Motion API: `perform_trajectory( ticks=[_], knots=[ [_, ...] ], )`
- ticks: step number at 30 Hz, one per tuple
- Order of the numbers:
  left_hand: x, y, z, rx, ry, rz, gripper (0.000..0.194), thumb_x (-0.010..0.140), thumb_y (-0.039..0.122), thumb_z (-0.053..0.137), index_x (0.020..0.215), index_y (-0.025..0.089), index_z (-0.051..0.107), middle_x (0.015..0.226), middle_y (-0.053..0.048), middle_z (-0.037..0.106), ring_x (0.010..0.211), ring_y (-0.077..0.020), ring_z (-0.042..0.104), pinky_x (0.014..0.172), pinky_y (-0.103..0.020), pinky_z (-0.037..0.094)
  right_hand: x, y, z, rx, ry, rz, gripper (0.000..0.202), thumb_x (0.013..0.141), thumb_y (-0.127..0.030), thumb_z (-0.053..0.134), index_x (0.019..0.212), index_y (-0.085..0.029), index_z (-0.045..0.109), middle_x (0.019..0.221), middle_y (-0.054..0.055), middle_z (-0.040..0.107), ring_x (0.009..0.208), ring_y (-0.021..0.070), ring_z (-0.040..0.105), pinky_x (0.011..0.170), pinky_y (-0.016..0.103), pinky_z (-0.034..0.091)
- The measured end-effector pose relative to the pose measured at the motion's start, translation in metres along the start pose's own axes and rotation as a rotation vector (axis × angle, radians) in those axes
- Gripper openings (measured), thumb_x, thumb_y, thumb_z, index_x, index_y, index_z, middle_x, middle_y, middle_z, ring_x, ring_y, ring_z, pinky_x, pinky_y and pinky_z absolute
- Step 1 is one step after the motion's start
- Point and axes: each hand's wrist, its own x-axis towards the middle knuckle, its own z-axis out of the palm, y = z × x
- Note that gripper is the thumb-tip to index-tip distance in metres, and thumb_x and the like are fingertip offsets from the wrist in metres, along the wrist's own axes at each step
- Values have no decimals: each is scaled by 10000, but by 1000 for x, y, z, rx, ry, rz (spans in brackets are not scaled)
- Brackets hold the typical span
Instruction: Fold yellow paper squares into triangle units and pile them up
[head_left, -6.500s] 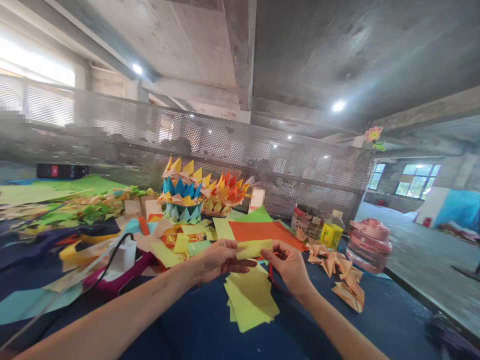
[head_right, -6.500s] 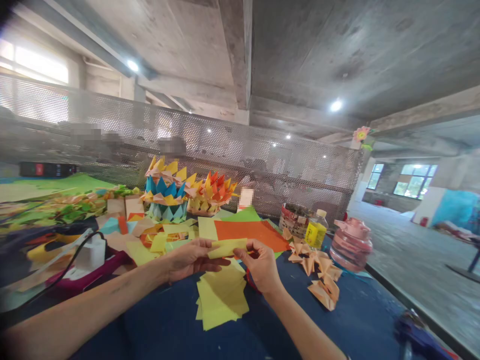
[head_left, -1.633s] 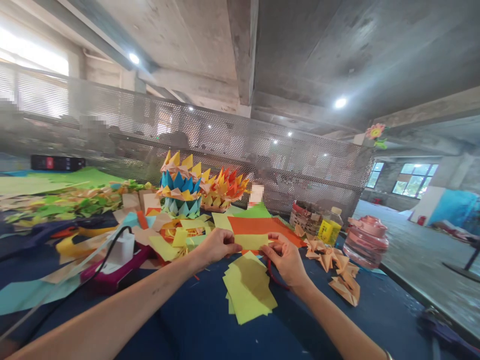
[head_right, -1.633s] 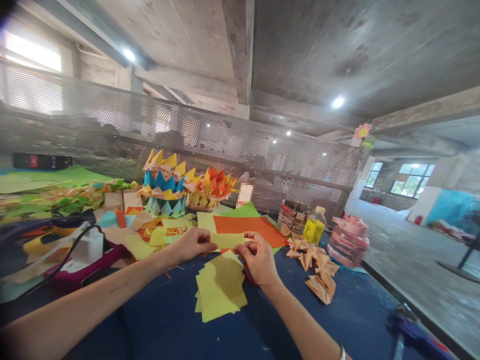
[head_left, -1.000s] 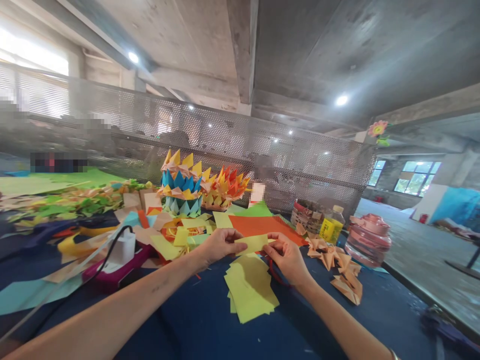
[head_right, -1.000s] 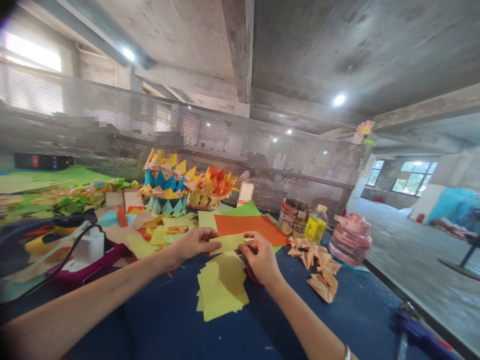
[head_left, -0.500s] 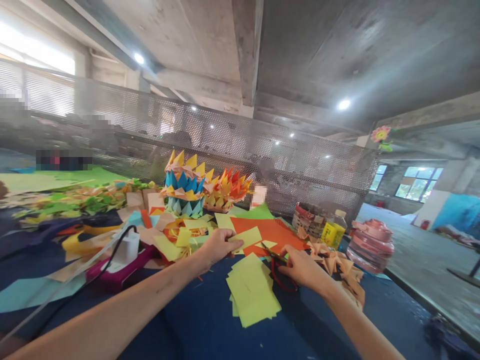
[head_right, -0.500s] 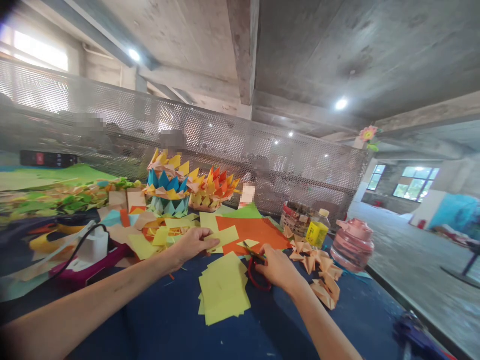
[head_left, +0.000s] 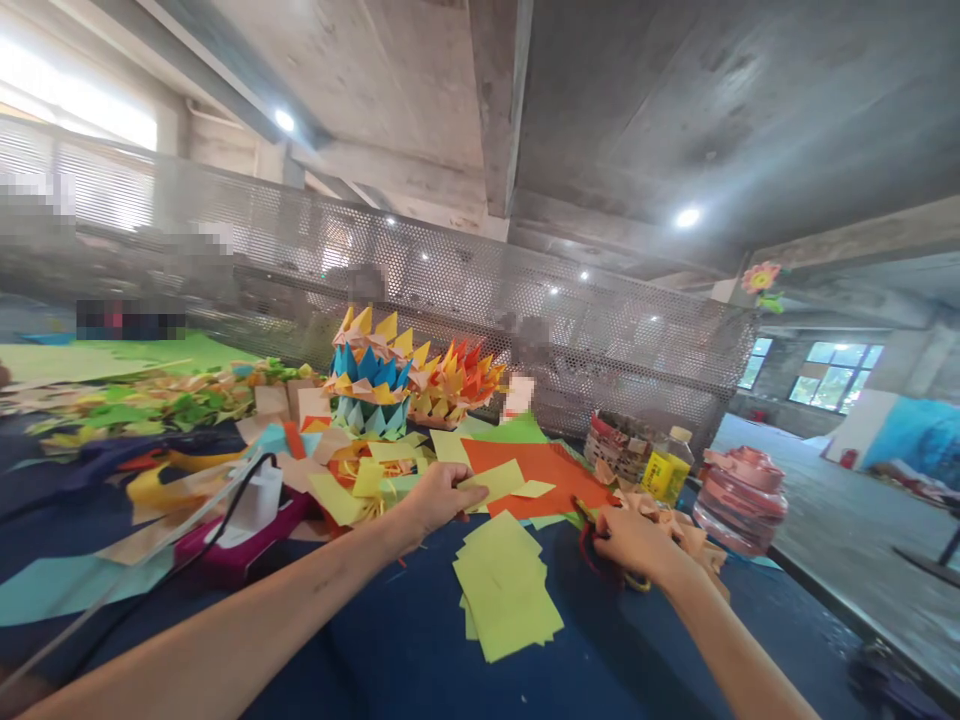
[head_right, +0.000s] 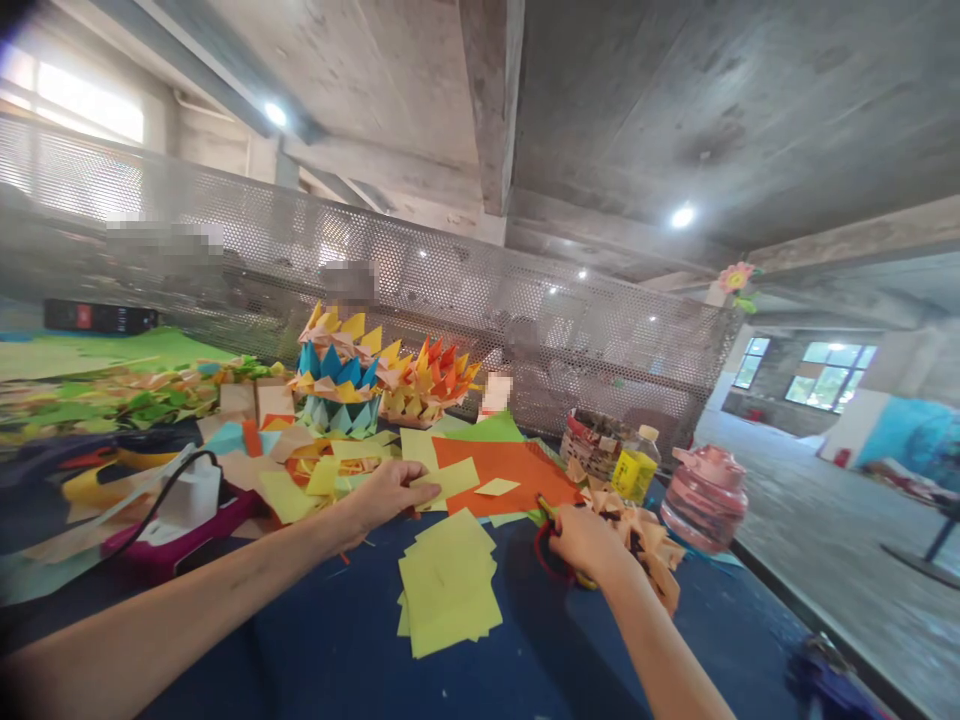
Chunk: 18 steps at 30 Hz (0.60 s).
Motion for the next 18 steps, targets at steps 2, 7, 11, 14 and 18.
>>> perform_trajectory(
  ticks=[2, 7, 11, 14, 18],
  knots=[
    [0, -1, 0, 11, -5, 12, 270, 942, 309, 560, 1150, 137, 566, 1117, -81, 599, 929, -212, 623, 788, -394, 536, -1, -5, 4, 20, 79, -39, 230, 938, -294, 568, 1127, -164, 590, 1110, 65, 622, 898, 186, 636, 764, 371, 547],
    [3, -5, 6, 81, -34, 44, 263, 942, 309, 559, 1140, 135, 570, 1100, -78, 605, 912, -206, 627, 777, -386, 539, -9, -48, 3, 143, 341, -260, 192, 953, -204, 493, 1126, -160, 563, 1117, 90, 599, 970, 203, 611, 835, 370, 519],
    [1, -7, 16, 169, -43, 102, 256, 940, 304, 563, 1132, 134, 574, 1092, -76, 608, 906, -204, 628, 772, -383, 540, -21, -77, 6, 221, 391, -518, 229, 929, -208, 502, 1153, -211, 546, 1125, 84, 600, 1085, 221, 559, 932, 348, 472],
    [-3, -5, 20, 222, -25, 176, 251, 936, 304, 568, 1121, 134, 583, 1104, -73, 606, 931, -216, 622, 792, -392, 534, -26, -83, 8, 248, 421, -590, 199, 937, -202, 474, 1114, -215, 563, 1084, 92, 607, 1033, 235, 572, 893, 371, 478],
    [-9, -3, 20, 253, 5, 253, 246, 932, 302, 574, 1115, 139, 589, 1128, -74, 599, 971, -230, 609, 828, -413, 519, -26, -81, 10, 261, 447, -602, 151, 948, -211, 463, 1016, -209, 598, 1003, 90, 614, 945, 237, 582, 839, 376, 478]
  ],
)
